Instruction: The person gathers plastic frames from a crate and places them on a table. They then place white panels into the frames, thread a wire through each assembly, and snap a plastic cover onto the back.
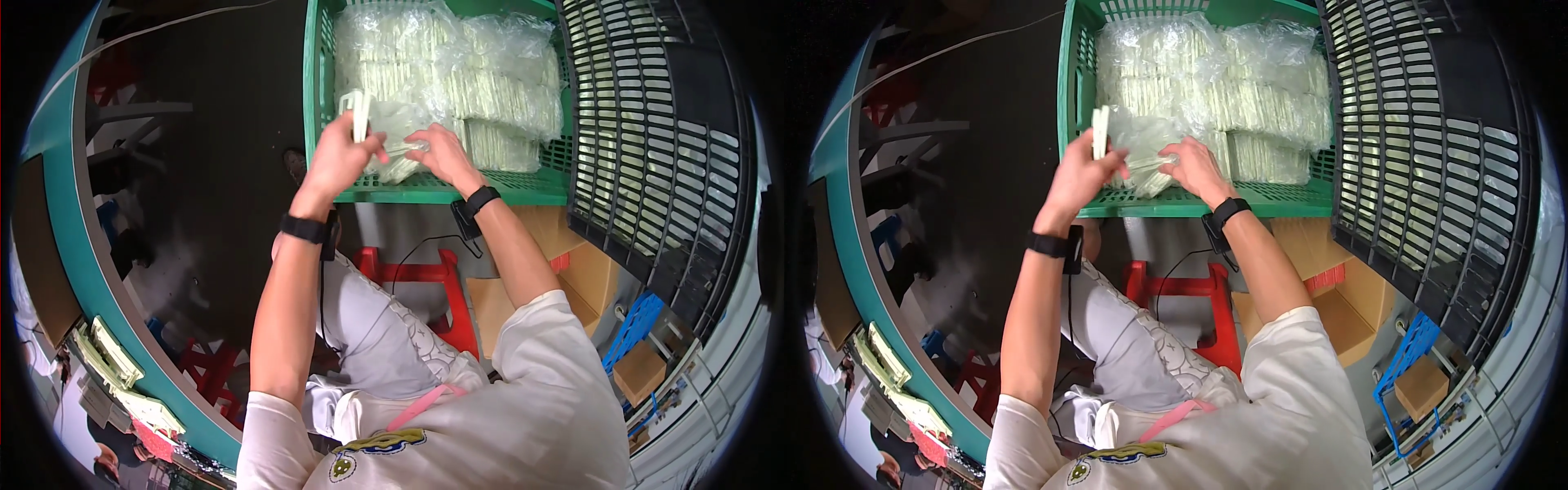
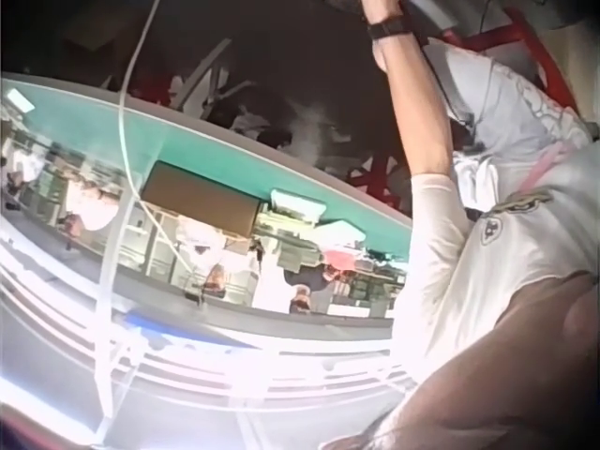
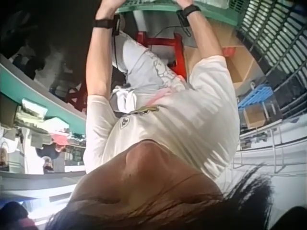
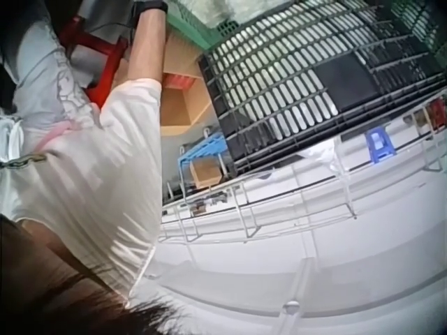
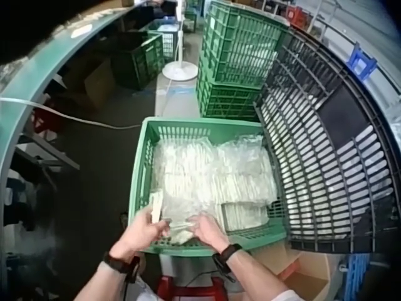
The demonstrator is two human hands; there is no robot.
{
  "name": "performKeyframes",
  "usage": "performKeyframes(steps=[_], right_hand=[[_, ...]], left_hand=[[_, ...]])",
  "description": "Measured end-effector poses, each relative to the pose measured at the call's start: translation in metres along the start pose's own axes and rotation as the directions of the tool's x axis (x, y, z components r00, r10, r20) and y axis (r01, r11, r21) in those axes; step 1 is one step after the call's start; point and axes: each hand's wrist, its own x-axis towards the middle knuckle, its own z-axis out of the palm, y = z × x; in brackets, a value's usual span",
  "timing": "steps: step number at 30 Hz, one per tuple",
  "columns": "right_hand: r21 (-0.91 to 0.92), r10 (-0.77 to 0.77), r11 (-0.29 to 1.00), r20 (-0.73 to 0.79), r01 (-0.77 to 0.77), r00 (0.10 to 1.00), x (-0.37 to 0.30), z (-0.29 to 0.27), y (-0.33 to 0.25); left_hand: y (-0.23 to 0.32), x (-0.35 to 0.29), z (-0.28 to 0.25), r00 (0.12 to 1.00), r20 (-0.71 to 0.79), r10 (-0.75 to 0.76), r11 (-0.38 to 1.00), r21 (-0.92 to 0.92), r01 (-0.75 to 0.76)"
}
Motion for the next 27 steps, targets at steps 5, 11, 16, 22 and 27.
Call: performKeyframes(steps=[5, 11, 16, 22, 27], right_hand=[[0.109, -0.01, 0.994, -0.014, 0.011, 1.0, 0.009, 0.001, -0.008], [0.192, 0.051, 0.981, -0.064, -0.037, 0.997, 0.0, -0.008, -0.011], [0.461, 0.331, 0.828, 0.056, -0.319, 0.942, 0.002, -0.02, -0.026], [0.591, 0.337, 0.745, 0.067, -0.309, 0.939, 0.003, -0.023, -0.026], [0.696, 0.19, 0.638, 0.274, -0.331, 0.943, 0.008, -0.04, -0.013]], left_hand=[[-0.073, 0.036, 0.023, 0.974, -0.037, 0.223, 0.919, 0.34, -0.198], [-0.062, 0.043, 0.042, 0.993, 0.116, 0.036, 0.838, 0.538, -0.093], [-0.071, 0.03, 0.06, 0.951, 0.07, 0.3, 0.8, 0.524, -0.291], [-0.059, 0.034, 0.07, 0.933, 0.017, 0.36, 0.822, 0.468, -0.326], [-0.062, 0.032, 0.059, 0.953, -0.036, 0.3, 0.857, 0.449, -0.253]])
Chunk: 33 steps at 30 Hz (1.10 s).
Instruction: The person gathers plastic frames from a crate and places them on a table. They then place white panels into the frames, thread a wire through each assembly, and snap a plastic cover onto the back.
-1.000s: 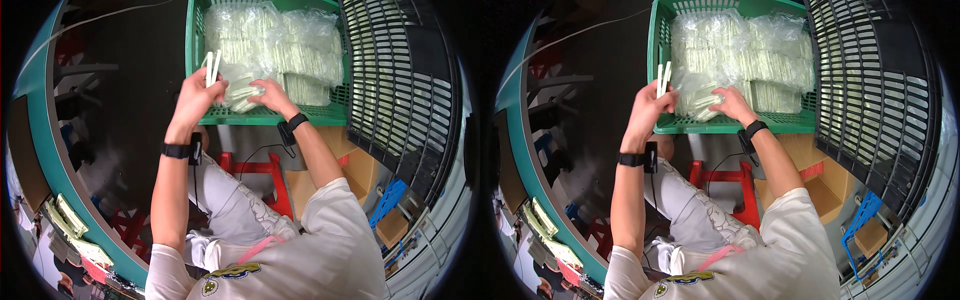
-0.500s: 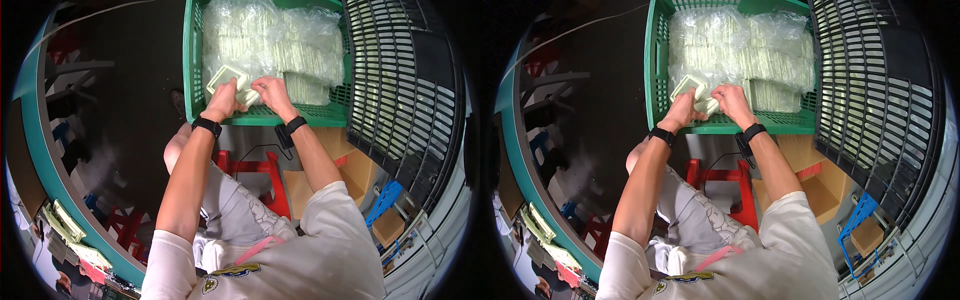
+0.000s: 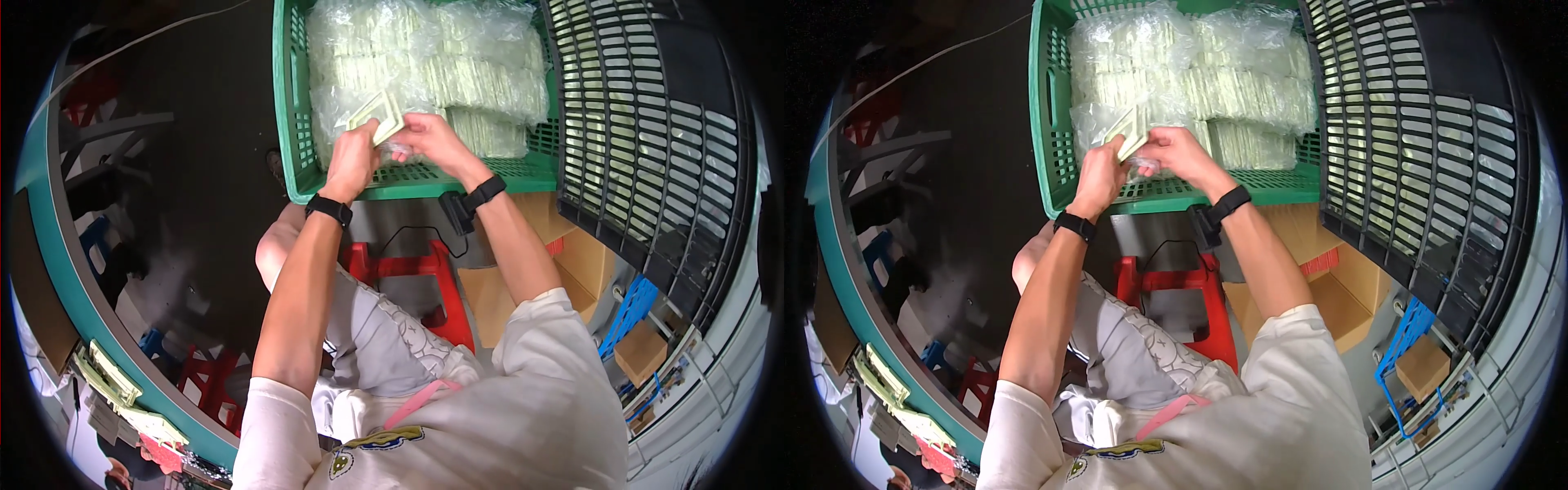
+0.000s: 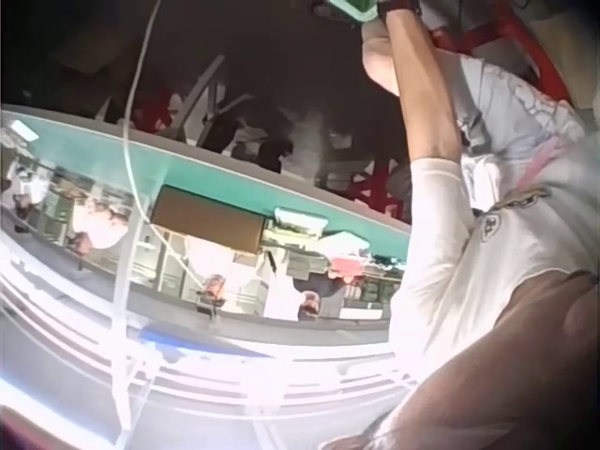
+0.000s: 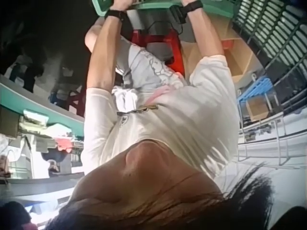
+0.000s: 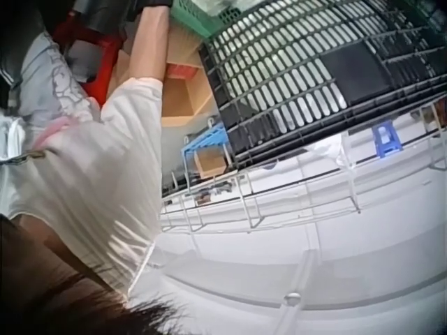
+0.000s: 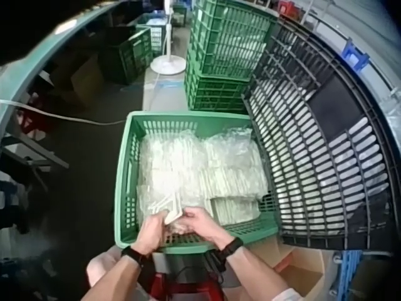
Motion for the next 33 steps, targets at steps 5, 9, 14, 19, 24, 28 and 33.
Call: performKeyframes(steps=[5, 9, 14, 19, 24, 28, 33], right_hand=[[-0.287, -0.044, 0.952, 0.214, 0.106, 0.976, 0.005, -0.051, 0.01], [-0.656, -0.05, 0.73, 0.229, 0.192, 0.972, 0.014, -0.043, 0.031], [-0.771, -0.051, 0.553, 0.346, 0.315, 0.937, 0.05, -0.038, 0.032], [-0.698, -0.138, 0.562, 0.449, 0.443, 0.883, 0.08, -0.04, 0.075], [-0.577, -0.119, 0.682, 0.518, 0.449, 0.847, 0.08, -0.01, 0.067], [-0.658, -0.085, 0.607, 0.503, 0.445, 0.86, 0.069, -0.012, 0.032], [-0.612, -0.09, 0.606, 0.583, 0.509, 0.808, 0.072, -0.004, 0.033]], left_hand=[[-0.014, 0.002, -0.009, 0.997, 0.037, -0.065, 0.994, 0.087, 0.062], [-0.018, 0.001, -0.004, 0.99, 0.013, -0.143, 0.989, 0.037, 0.143], [-0.018, 0.001, -0.014, 0.991, 0.07, -0.117, 0.993, 0.033, 0.115], [0.045, -0.011, -0.055, 0.993, 0.09, 0.072, 0.997, 0.003, -0.073], [0.078, -0.042, -0.119, 0.994, 0.025, 0.103, 0.995, 0.006, -0.103], [0.103, -0.055, -0.161, 0.989, -0.146, 0.037, 0.998, -0.038, -0.043], [0.075, -0.043, -0.178, 0.96, -0.278, 0.04, 0.999, 0.013, -0.038]])
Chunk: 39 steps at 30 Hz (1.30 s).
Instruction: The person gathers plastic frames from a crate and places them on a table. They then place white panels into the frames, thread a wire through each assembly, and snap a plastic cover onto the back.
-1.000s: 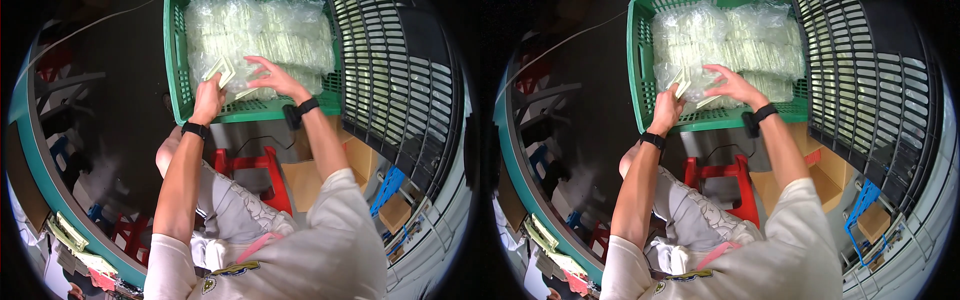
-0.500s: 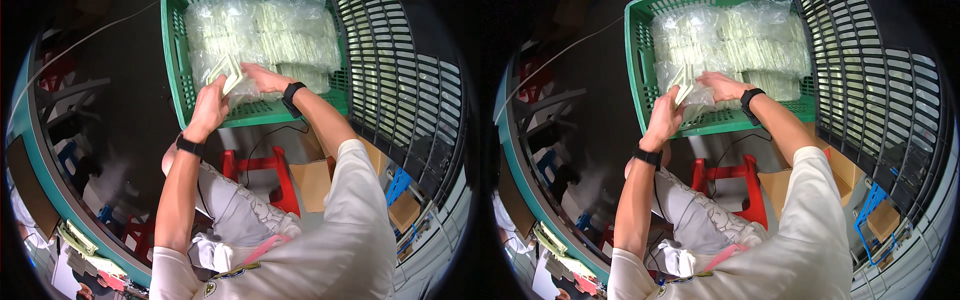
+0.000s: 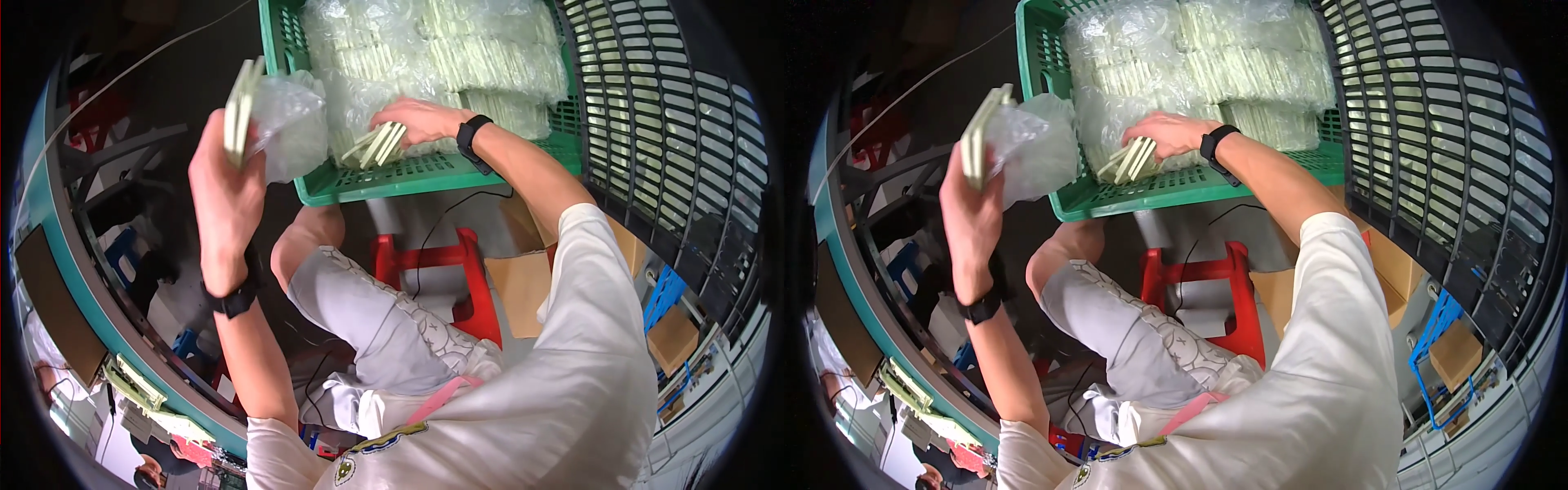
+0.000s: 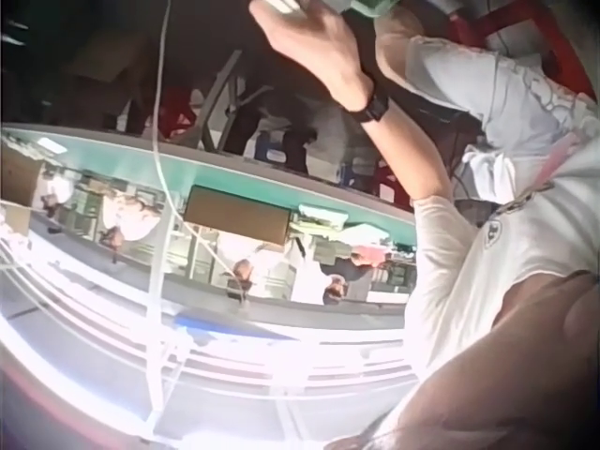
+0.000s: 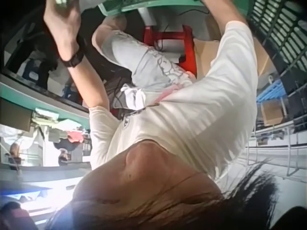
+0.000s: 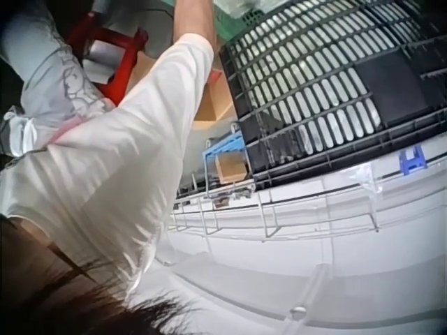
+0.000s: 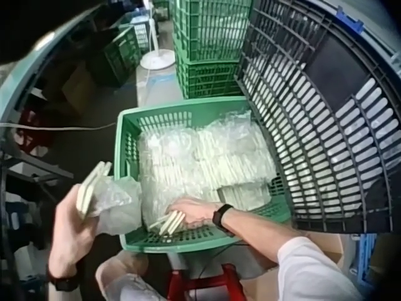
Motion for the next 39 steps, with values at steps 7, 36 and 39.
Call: performKeyframes(steps=[7, 36, 39], right_hand=[[-0.003, 0.075, 0.997, 0.06, -0.075, 0.995, 0.046, 0.011, -0.015], [-0.04, 0.23, 0.94, -0.658, -0.337, 0.717, -0.196, -0.125, -0.037], [0.345, 0.568, 0.82, -0.393, -0.457, 0.723, -0.131, -0.15, -0.039]], left_hand=[[-0.033, 0.007, 0.017, 0.998, 0.053, -0.047, 0.997, 0.059, 0.044], [-0.057, -0.002, 0.182, 0.952, 0.306, 0.005, 0.964, -0.253, 0.077], [-0.058, -0.006, 0.147, 0.921, 0.263, -0.287, 0.791, -0.477, 0.383]])
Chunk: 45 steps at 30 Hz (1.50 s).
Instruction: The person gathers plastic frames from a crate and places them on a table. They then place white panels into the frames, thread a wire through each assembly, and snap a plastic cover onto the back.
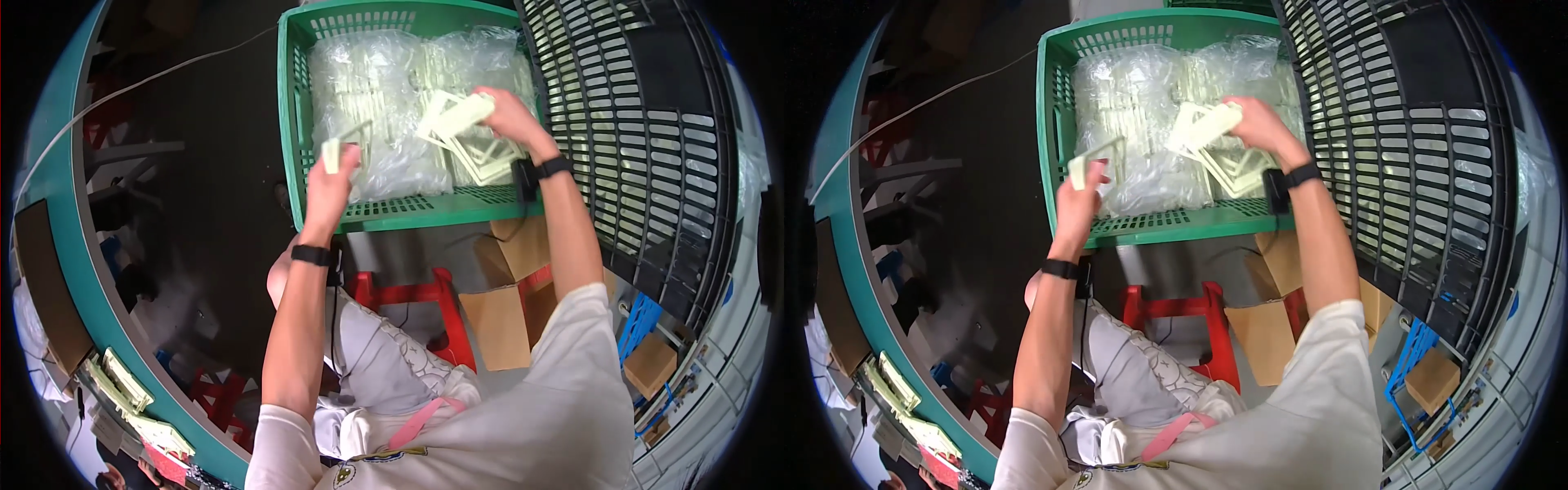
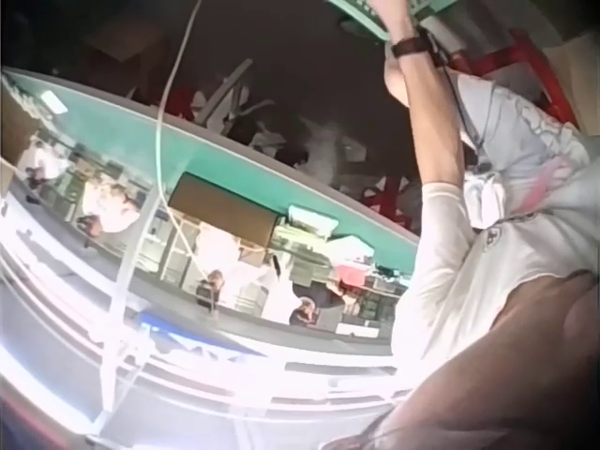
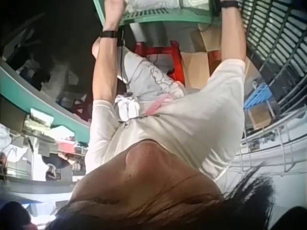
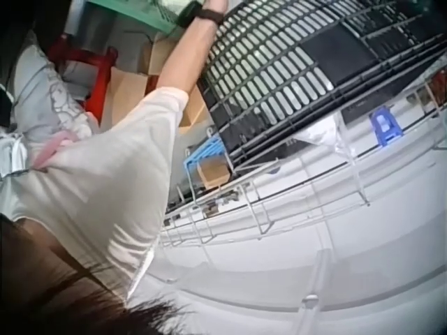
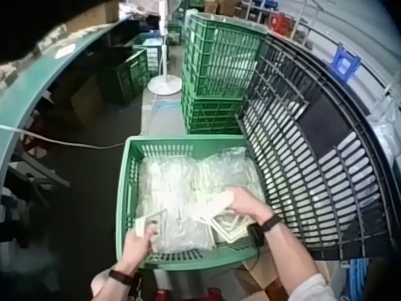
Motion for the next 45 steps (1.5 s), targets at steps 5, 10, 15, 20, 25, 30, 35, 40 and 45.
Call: performKeyframes(steps=[5, 10, 15, 20, 25, 30, 35, 40, 45], right_hand=[[0.373, -0.093, 0.928, 0.236, -0.002, 0.967, 0.07, 0.046, -0.019], [0.137, -0.122, 0.989, 0.497, 0.061, 0.859, 0.118, 0.125, -0.024], [0.153, -0.268, 0.962, 0.348, 0.227, 0.898, 0.153, 0.229, -0.019], [-0.064, -0.264, 0.947, 0.394, 0.314, 0.88, 0.167, 0.26, 0.015], [-0.342, -0.272, 0.881, 0.196, 0.325, 0.942, 0.141, 0.154, 0.118], [-0.79, 0.347, 0.612, 0.24, -0.025, 0.907, 0.061, 0.03, 0.188], [-0.775, 0.164, 0.628, 0.218, 0.069, 0.962, 0.023, 0.05, 0.2], [-0.775, 0.016, 0.583, 0.312, 0.244, 0.95, 0.006, 0.06, 0.172], [-0.782, -0.057, 0.43, 0.476, 0.451, 0.878, -0.007, 0.063, 0.157]], left_hand=[[0.003, -0.016, -0.017, 0.928, -0.291, -0.233, 0.954, -0.255, 0.16], [0.038, -0.046, -0.021, 0.907, -0.419, 0.047, 0.989, -0.109, -0.102], [0.046, -0.056, -0.017, 0.888, -0.458, 0.051, 0.957, -0.233, -0.175], [0.044, -0.06, -0.025, 0.903, -0.428, -0.037, 0.931, -0.344, -0.125], [0.067, -0.071, -0.027, 0.909, -0.412, -0.066, 0.927, -0.362, -0.097], [0.084, -0.086, -0.028, 0.93, -0.363, -0.063, 0.933, -0.352, -0.074], [0.083, -0.104, -0.028, 0.933, -0.359, -0.037, 0.946, -0.314, -0.084], [0.094, -0.141, -0.037, 0.927, -0.368, -0.072, 0.939, -0.339, -0.062], [0.092, -0.173, -0.041, 0.9, -0.425, -0.101, 0.934, -0.352, -0.061]])
